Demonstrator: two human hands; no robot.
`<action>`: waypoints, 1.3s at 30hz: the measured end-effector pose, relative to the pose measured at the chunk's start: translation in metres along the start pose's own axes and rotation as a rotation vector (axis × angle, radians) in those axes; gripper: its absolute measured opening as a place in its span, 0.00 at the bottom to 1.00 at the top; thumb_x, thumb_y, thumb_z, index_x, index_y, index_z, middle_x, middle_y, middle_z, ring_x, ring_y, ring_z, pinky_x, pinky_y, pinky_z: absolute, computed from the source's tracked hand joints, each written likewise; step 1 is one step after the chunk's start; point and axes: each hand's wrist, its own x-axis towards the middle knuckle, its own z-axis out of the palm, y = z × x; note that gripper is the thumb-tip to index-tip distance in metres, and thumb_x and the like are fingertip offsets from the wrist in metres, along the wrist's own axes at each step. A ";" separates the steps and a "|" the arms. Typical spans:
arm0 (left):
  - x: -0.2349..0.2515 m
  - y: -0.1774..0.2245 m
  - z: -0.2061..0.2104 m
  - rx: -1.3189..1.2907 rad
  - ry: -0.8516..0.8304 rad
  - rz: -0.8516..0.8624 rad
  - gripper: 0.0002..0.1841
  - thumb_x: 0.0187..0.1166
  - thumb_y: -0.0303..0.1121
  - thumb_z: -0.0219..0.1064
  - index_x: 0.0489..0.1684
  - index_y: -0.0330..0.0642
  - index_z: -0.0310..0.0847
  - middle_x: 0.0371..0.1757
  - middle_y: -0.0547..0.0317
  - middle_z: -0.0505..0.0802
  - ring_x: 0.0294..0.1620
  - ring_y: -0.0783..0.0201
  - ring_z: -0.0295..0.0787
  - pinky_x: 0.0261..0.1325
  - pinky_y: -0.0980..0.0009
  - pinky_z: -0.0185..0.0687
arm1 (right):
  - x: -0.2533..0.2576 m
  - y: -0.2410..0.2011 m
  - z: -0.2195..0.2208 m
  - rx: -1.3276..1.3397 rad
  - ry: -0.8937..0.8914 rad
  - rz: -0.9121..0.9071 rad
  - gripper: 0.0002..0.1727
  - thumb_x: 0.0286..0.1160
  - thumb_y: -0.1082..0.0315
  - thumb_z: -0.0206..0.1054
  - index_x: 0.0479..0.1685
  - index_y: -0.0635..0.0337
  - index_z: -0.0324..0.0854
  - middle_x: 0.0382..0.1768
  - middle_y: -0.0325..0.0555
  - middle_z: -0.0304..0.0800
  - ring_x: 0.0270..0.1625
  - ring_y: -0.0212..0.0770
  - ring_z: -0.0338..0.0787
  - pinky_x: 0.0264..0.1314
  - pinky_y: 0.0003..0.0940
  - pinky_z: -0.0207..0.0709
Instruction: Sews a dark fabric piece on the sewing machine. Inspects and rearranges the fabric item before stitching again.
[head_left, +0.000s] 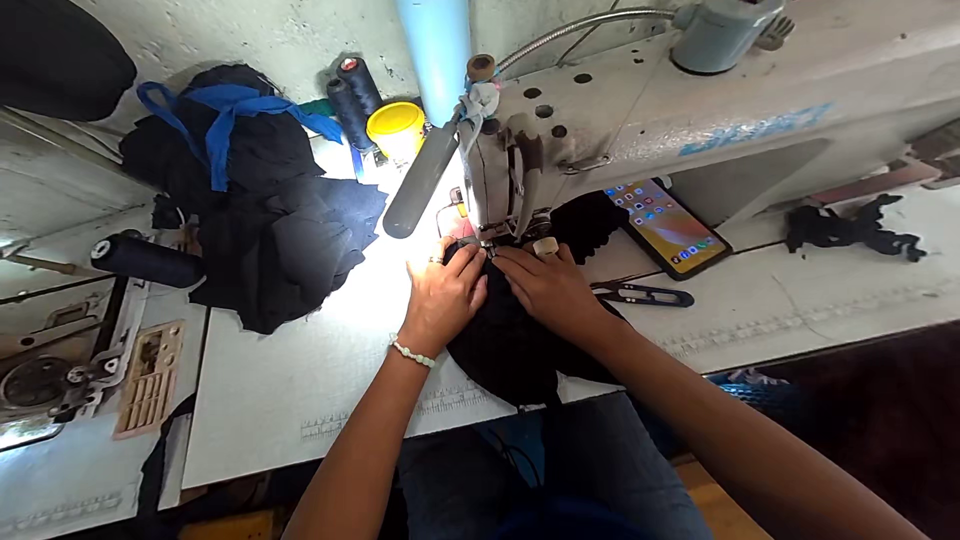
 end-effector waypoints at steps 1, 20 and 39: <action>0.001 -0.001 0.000 -0.024 -0.009 -0.002 0.19 0.80 0.41 0.60 0.59 0.46 0.93 0.65 0.57 0.93 0.78 0.42 0.79 0.62 0.37 0.77 | 0.001 0.001 -0.001 0.002 -0.013 0.002 0.16 0.81 0.69 0.61 0.59 0.57 0.91 0.62 0.47 0.93 0.60 0.56 0.90 0.56 0.57 0.77; -0.088 0.070 -0.047 -0.371 -0.074 -0.022 0.14 0.85 0.30 0.61 0.56 0.48 0.93 0.70 0.51 0.91 0.78 0.48 0.82 0.84 0.46 0.70 | -0.104 -0.013 -0.063 0.143 0.004 0.235 0.17 0.88 0.58 0.59 0.58 0.52 0.93 0.66 0.46 0.92 0.69 0.52 0.88 0.68 0.50 0.78; 0.004 0.030 -0.014 -0.473 0.034 -0.433 0.11 0.81 0.22 0.65 0.58 0.30 0.83 0.51 0.44 0.95 0.51 0.53 0.95 0.59 0.55 0.89 | 0.025 -0.052 -0.038 0.324 -0.247 0.753 0.22 0.90 0.57 0.59 0.67 0.67 0.83 0.51 0.62 0.91 0.51 0.59 0.92 0.58 0.58 0.81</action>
